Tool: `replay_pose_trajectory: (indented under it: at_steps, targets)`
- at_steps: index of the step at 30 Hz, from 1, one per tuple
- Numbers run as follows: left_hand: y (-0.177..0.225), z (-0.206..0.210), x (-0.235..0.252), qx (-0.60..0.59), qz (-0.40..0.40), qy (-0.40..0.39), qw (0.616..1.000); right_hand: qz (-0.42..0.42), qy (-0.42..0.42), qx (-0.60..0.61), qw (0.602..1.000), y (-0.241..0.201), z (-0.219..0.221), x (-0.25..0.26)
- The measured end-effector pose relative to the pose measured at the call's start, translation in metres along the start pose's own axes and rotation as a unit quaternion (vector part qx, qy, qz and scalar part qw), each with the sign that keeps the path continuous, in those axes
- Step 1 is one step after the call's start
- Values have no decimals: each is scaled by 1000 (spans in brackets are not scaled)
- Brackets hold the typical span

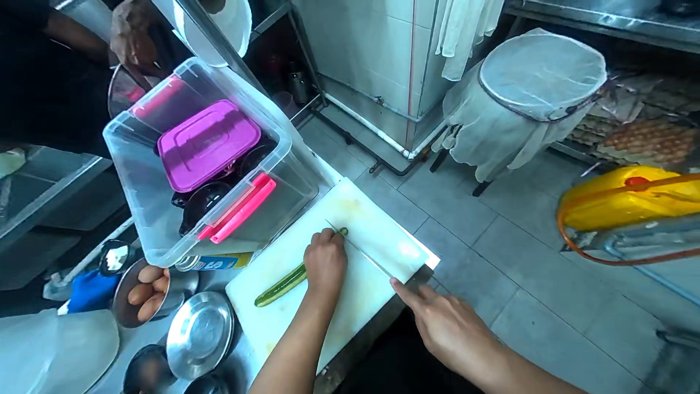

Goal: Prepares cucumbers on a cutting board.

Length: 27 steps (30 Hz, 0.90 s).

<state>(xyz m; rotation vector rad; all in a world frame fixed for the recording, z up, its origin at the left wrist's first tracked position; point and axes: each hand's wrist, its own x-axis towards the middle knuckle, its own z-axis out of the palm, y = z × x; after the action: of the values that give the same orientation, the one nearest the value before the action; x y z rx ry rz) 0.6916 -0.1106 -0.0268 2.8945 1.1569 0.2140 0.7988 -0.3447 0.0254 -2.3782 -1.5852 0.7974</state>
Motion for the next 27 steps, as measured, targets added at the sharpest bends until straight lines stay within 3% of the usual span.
replay_pose_trajectory:
  at_steps: [6, 12, 15, 20, 25, 27]
  targets:
    - [1, 3, -2, 3, -10, 4, 1000, -28, 73, 6, 997, 8, 12, -4]
    - [4, 0, 0, 14, -13, -16, 1000, -35, 67, -3, 997, 12, 10, -3]
    - [5, -4, 2, 17, -16, -28, 999, -27, 39, 4, 999, 6, 3, 1]
    - [4, -4, 2, 12, -9, -36, 999, 24, -132, 63, 989, -4, -10, 25]
    - [-3, -9, 5, 5, -47, -120, 992, 53, -111, 94, 988, 10, 6, 7]
    - [-8, -29, 10, -24, -67, -115, 991, 52, -98, 97, 989, 20, 6, -1]
